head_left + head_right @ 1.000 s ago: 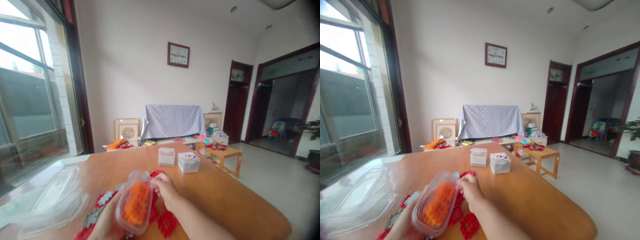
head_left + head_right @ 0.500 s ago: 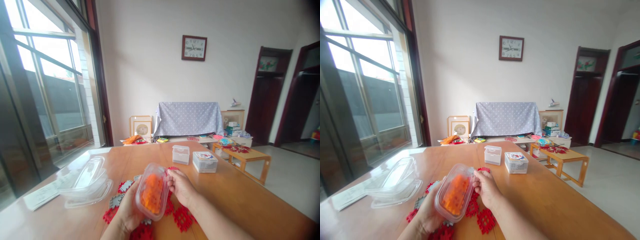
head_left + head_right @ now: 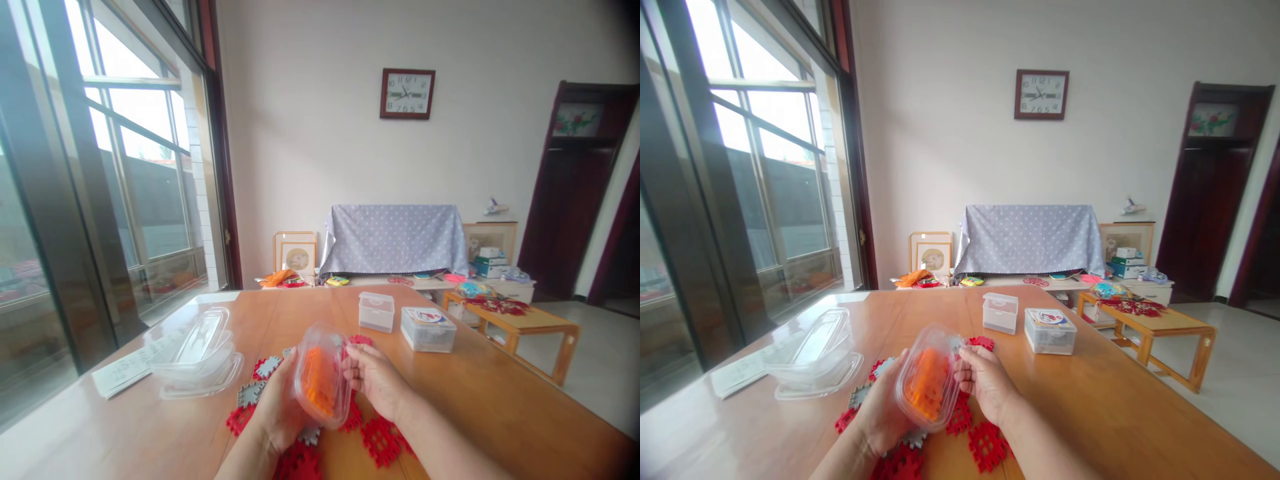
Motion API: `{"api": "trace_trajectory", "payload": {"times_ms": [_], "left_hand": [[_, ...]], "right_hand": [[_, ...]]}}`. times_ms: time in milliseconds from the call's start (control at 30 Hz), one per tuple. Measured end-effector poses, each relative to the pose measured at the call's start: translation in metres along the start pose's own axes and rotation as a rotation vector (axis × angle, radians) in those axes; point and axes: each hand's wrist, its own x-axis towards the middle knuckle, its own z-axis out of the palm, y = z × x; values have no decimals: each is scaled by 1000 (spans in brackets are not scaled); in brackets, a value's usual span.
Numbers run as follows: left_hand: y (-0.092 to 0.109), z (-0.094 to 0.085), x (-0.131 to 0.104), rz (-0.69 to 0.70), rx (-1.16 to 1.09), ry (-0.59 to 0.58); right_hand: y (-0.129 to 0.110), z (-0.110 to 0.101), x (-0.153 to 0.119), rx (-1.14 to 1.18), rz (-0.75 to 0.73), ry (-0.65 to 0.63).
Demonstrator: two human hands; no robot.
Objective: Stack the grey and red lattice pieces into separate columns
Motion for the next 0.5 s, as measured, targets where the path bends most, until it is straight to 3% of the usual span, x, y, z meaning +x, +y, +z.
{"api": "trace_trajectory", "payload": {"times_ms": [133, 267, 500], "left_hand": [[2, 0, -1, 41, 37, 8], [10, -5, -3, 98, 77, 130], [27, 3, -17, 304, 119, 301]], "right_hand": [[-1, 1, -2, 12, -39, -27], [-2, -8, 5, 81, -113, 67], [7, -26, 21, 137, -65, 210]]}}
